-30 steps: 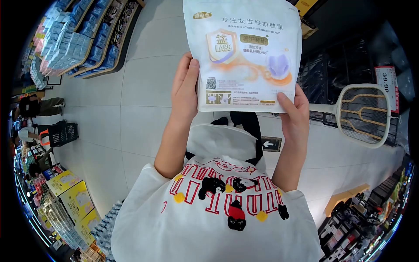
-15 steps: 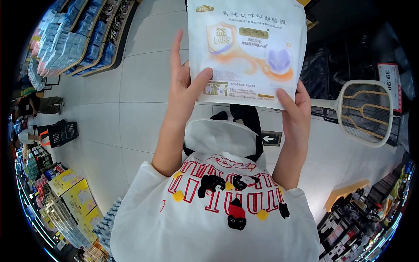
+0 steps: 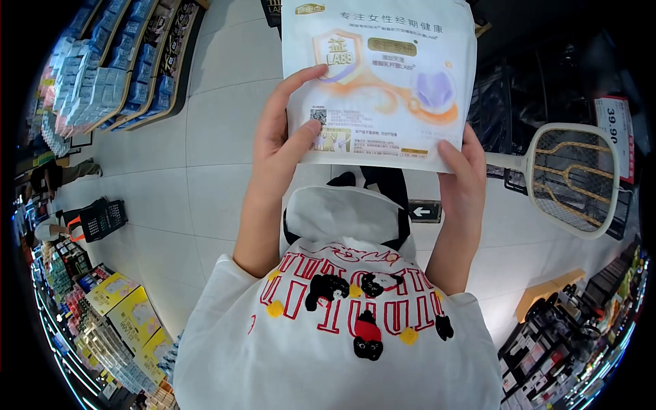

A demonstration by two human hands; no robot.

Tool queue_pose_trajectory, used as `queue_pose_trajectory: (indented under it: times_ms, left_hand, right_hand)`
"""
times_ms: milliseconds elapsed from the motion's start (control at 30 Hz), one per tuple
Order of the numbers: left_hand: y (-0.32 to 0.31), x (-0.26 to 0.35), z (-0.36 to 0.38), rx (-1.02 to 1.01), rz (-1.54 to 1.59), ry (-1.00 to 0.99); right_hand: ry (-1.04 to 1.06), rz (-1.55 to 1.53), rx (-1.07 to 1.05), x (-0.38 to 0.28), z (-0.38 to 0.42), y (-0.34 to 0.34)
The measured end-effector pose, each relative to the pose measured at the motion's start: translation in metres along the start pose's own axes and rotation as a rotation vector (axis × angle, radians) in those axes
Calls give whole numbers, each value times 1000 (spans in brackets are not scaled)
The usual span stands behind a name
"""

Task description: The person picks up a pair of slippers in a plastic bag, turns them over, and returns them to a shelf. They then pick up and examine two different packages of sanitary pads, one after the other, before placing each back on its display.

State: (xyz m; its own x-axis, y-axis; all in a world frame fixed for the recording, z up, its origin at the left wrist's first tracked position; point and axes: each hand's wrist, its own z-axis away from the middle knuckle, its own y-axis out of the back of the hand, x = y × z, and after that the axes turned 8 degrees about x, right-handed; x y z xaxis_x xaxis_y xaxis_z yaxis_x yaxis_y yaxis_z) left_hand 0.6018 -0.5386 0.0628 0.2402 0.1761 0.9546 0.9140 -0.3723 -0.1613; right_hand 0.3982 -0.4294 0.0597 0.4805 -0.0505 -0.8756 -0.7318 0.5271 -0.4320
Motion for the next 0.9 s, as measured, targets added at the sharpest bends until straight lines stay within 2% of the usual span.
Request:
queue_pose_trajectory:
  times_ms: [367, 567, 767, 833, 867, 900]
  left_hand:
    - [-25, -13, -38, 16, 4, 114]
    - [-46, -16, -61, -42, 63, 149]
    - [-60, -26, -71, -70, -48, 109]
    - [-64, -25, -71, -62, -59, 272]
    - [-65, -26, -70, -66, -61, 252]
    - [-65, -29, -68, -102, -308, 128]
  right_hand:
    - [-17, -34, -35, -13, -49, 21]
    - [-23, -40, -27, -26, -68, 34]
    - [-8, -5, 29, -27, -78, 45]
    - [3, 17, 35, -26, -77, 47]
    - [61, 97, 52, -25, -76, 47]
    - [130, 171, 70, -25, -76, 46]
